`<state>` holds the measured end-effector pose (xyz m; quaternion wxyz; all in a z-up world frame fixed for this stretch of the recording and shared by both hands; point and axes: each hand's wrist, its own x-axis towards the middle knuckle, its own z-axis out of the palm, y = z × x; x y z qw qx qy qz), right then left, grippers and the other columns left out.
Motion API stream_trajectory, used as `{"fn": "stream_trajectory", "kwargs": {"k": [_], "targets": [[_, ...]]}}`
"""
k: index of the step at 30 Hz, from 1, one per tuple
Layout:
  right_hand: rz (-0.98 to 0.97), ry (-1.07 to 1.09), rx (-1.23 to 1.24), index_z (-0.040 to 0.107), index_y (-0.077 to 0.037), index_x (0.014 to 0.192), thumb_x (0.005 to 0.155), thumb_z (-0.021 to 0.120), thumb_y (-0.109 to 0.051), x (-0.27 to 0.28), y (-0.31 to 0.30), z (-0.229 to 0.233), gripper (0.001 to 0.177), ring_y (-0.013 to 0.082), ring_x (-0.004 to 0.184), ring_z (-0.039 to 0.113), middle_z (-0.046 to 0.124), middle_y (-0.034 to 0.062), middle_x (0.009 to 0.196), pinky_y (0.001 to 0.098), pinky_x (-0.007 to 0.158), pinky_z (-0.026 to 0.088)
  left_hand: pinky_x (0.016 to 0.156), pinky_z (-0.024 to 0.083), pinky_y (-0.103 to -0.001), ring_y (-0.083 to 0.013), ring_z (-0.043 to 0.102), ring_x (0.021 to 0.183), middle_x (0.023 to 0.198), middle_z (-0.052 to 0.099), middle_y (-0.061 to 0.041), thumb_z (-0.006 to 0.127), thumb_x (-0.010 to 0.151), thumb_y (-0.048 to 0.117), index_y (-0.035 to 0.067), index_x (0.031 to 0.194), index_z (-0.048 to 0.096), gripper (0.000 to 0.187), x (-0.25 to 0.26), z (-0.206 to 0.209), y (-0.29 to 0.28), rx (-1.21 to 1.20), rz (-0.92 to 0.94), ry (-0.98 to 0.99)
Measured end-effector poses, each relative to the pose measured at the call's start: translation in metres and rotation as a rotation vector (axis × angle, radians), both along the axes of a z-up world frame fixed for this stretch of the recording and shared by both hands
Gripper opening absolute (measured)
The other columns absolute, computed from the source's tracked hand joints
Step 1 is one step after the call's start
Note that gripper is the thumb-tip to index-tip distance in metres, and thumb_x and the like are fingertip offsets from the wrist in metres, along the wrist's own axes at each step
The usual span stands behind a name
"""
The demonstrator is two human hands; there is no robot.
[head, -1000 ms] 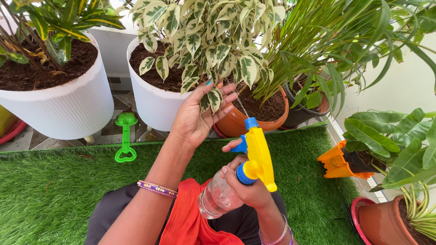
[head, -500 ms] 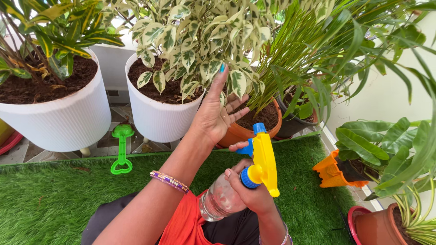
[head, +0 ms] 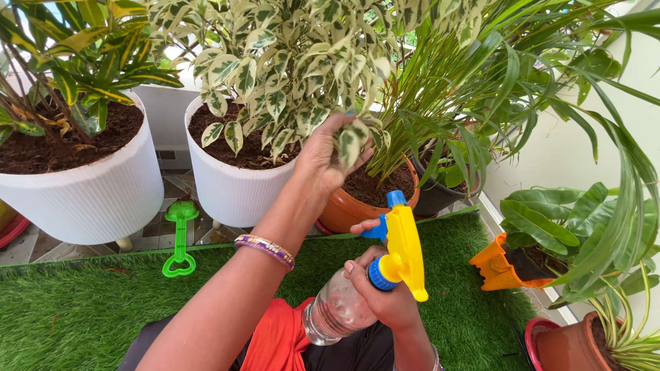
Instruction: The person uses a spray bottle to mist the leaves of several potted plants on a balcony. They hold the plants with one hand while spraying with the other, moving between different pots to cover the foliage.
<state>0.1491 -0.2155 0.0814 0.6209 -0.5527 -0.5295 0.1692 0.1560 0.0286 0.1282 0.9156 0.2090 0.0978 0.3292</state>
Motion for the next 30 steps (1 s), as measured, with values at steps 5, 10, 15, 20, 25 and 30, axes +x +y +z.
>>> {"fn": "stream_trajectory", "kwargs": {"k": [5,10,15,20,25,30], "targets": [[0.02,-0.031,-0.005,0.049,0.002,0.131,0.084,0.071,0.012,-0.001,0.003,-0.01,0.053,0.009,0.072,0.067,0.066,0.0123,0.118,0.0273,0.071,0.06,0.087,0.062,-0.045,-0.0261,0.074,0.097,0.106,0.073,-0.012,0.064,0.089,0.012,0.001,0.11,0.062,0.024,-0.016,-0.02,0.0,-0.02,-0.065,-0.042],[0.032,-0.081,-0.043,0.049,0.002,0.134,0.082,0.072,0.01,-0.006,0.008,-0.013,0.057,0.0079,0.07,0.068,0.068,0.0129,0.114,0.0264,0.07,0.06,0.091,0.06,-0.044,-0.0234,0.071,0.106,0.12,0.072,-0.011,0.061,0.09,0.009,-0.001,0.118,0.062,0.029,-0.047,-0.028,-0.007,0.046,-0.112,-0.039],[0.038,-0.039,-0.105,0.054,0.004,0.129,0.079,0.074,0.01,-0.01,0.011,-0.011,0.054,0.0085,0.066,0.069,0.072,0.0152,0.113,0.0272,0.067,0.061,0.093,0.06,-0.044,-0.0246,0.07,0.112,0.128,0.07,-0.012,0.059,0.089,0.007,-0.003,0.121,0.06,0.033,-0.061,-0.025,-0.01,0.094,-0.146,-0.063],[0.034,-0.075,-0.057,0.05,0.003,0.131,0.078,0.075,0.009,-0.01,0.012,-0.01,0.059,0.0071,0.068,0.068,0.068,0.0142,0.121,0.0255,0.07,0.058,0.093,0.06,-0.044,-0.0263,0.071,0.113,0.129,0.07,-0.015,0.06,0.089,0.007,-0.004,0.118,0.059,0.031,-0.064,-0.023,-0.012,0.111,-0.121,-0.046],[-0.001,-0.119,-0.025,0.05,0.003,0.132,0.078,0.075,0.009,-0.008,0.014,-0.015,0.06,0.0069,0.067,0.068,0.068,0.0147,0.121,0.0248,0.069,0.057,0.093,0.06,-0.045,-0.0277,0.07,0.113,0.126,0.071,-0.016,0.061,0.09,0.007,-0.004,0.118,0.059,0.03,-0.062,-0.027,-0.012,0.106,-0.12,-0.053],[0.014,-0.041,-0.017,0.048,0.003,0.133,0.08,0.071,0.01,-0.004,0.013,-0.017,0.058,0.0082,0.069,0.069,0.066,0.0156,0.12,0.0283,0.069,0.061,0.092,0.061,-0.044,-0.0275,0.071,0.111,0.123,0.072,-0.016,0.062,0.091,0.009,-0.003,0.119,0.061,0.031,-0.06,-0.027,-0.011,0.095,-0.122,-0.045]]}}
